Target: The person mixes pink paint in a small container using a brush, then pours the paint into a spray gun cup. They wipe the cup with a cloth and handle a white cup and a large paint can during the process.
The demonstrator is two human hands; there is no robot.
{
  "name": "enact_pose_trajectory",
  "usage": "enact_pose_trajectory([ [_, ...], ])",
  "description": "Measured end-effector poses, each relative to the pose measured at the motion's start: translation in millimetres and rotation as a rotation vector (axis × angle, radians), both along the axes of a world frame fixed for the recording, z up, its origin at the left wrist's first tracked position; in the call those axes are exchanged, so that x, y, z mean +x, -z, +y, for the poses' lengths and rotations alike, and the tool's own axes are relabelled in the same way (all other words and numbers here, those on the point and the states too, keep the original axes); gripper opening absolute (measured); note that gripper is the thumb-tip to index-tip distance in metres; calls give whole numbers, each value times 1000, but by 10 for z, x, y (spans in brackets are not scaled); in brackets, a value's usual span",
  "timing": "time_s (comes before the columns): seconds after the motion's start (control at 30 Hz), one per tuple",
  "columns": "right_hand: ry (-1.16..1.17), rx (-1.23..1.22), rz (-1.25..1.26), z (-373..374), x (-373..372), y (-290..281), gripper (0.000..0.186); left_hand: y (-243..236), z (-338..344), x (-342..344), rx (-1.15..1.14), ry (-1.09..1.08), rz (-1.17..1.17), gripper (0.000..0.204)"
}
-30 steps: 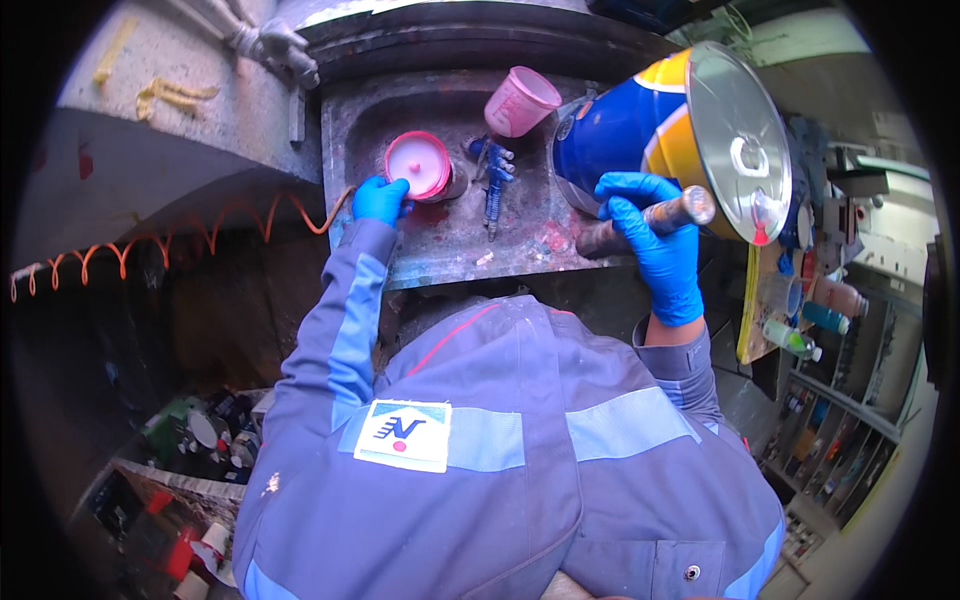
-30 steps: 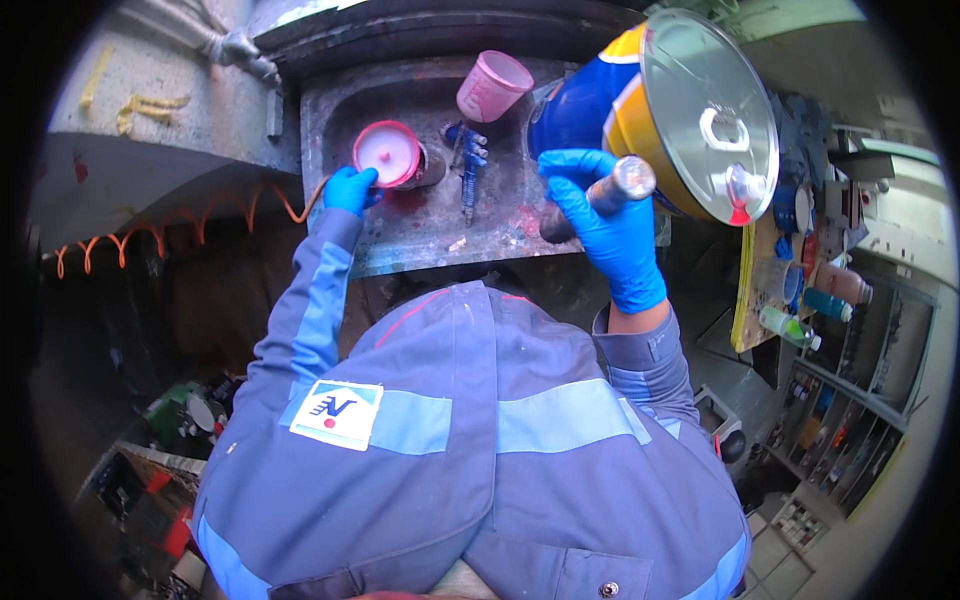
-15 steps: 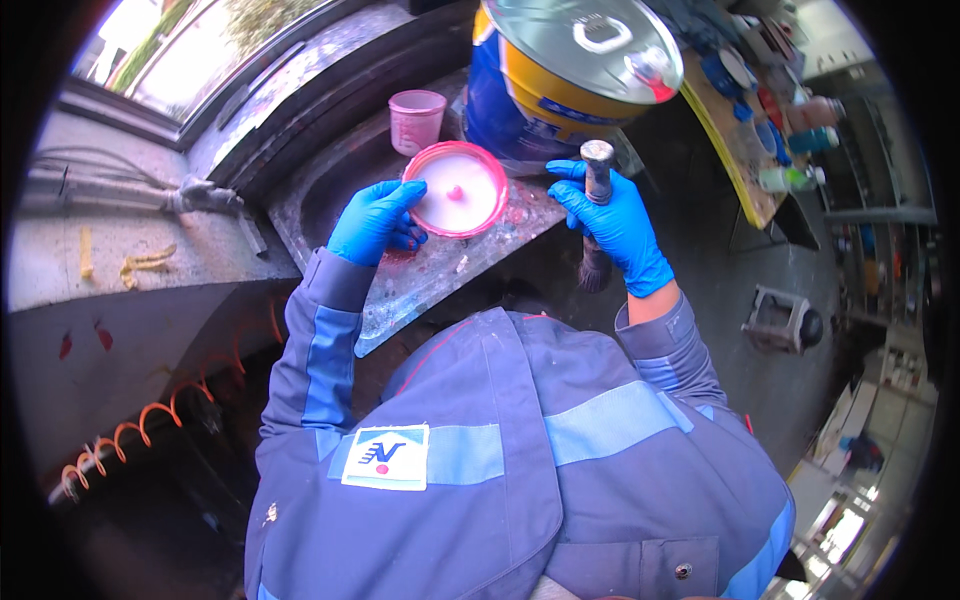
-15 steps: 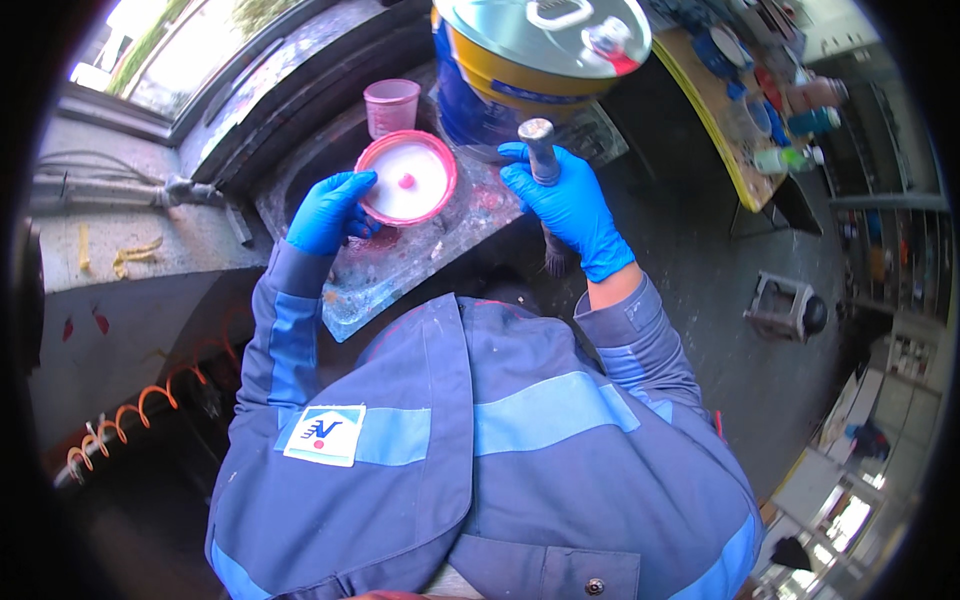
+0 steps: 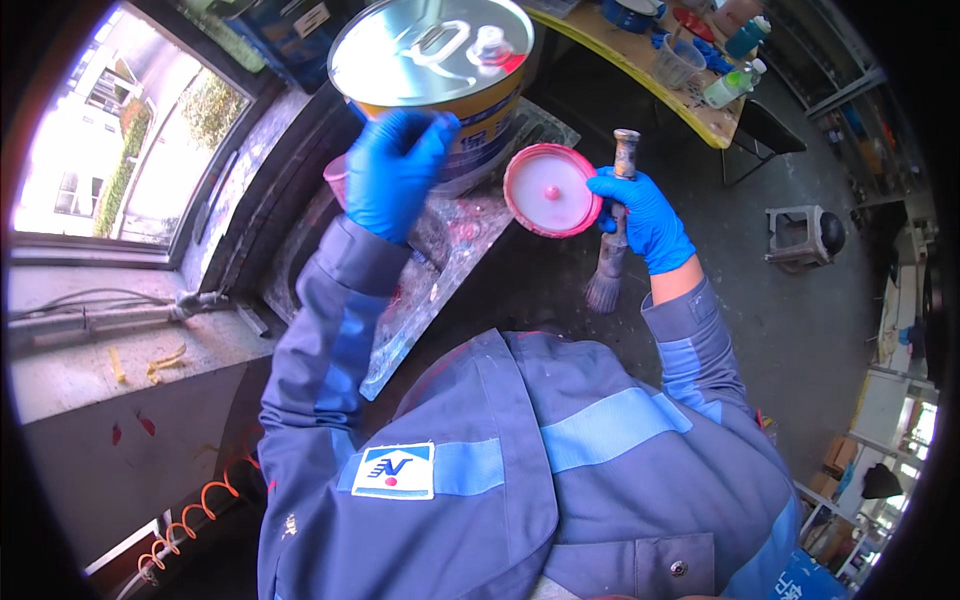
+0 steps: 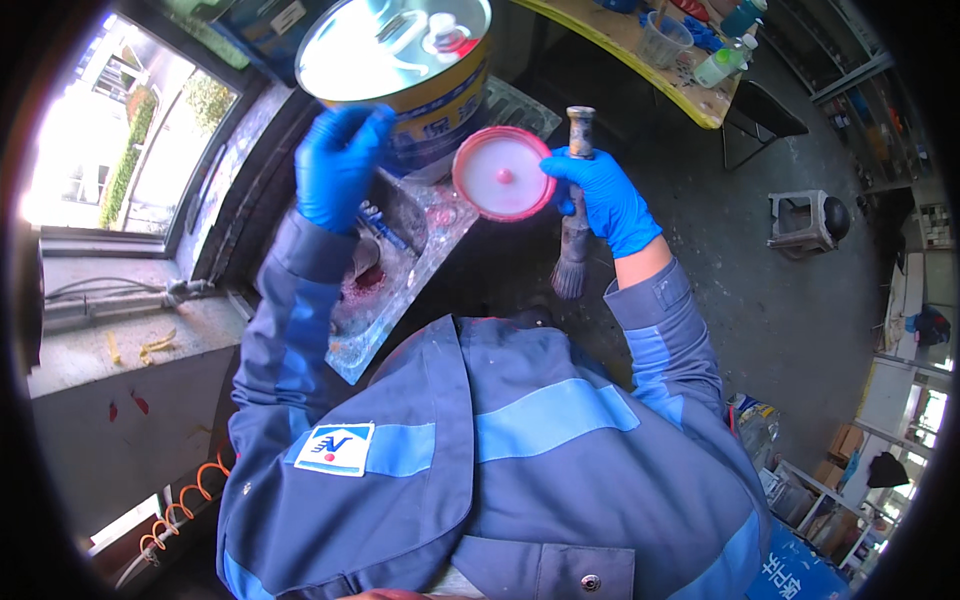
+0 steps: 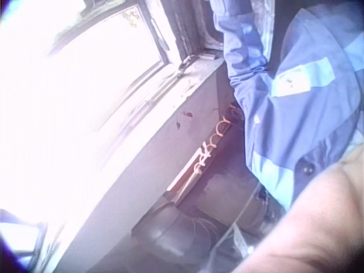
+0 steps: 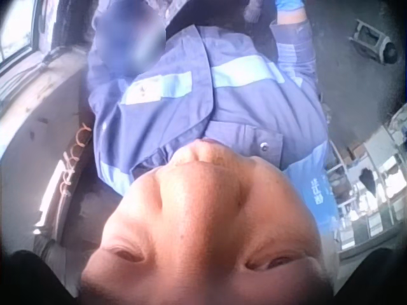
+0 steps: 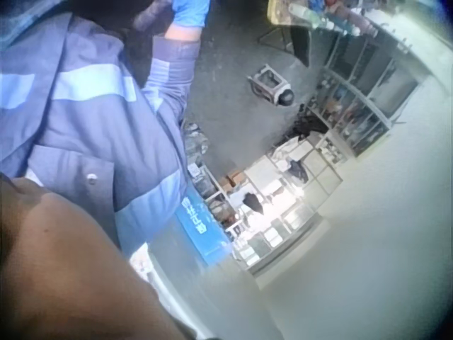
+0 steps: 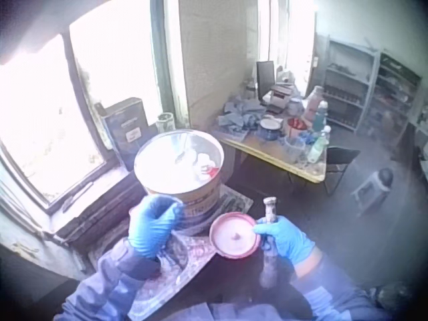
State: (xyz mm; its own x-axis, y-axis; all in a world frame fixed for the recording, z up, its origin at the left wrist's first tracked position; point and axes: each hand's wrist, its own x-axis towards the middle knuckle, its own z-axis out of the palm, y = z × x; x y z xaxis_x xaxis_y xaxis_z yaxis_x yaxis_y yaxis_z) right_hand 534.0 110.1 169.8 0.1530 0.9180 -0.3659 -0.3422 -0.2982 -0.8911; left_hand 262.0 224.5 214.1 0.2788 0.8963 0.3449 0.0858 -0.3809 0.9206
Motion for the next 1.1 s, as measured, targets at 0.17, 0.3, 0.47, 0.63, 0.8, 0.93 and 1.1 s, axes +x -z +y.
enact_pose_trajectory([
  [0.17, 140, 37, -113, -15, 492, -5, 22, -294, 1263, 377, 854, -114, 779, 65],
  [0.3, 159, 54, -151, -70, 762, 21, 25, -197, 1755, 481, 660, 86, 1023, 88],
  [0.47, 236, 43, -114, -192, 998, 112, 26, -420, 1779, 602, -204, 229, 488, 58],
  [0.63, 373, 60, -104, -245, 1065, 185, 25, -313, 1660, 866, -128, 289, 509, 59],
  [0.8, 482, 63, -67, -250, 1009, 180, 21, -139, 1663, 833, 7, 191, 397, 31],
  [0.93, 510, 30, -94, -264, 911, 156, 22, -190, 1632, 876, -163, -68, 102, 30],
  [1.1, 530, -25, -97, -391, 835, 150, 25, -262, 948, 1085, -140, -5, -70, 31],
])
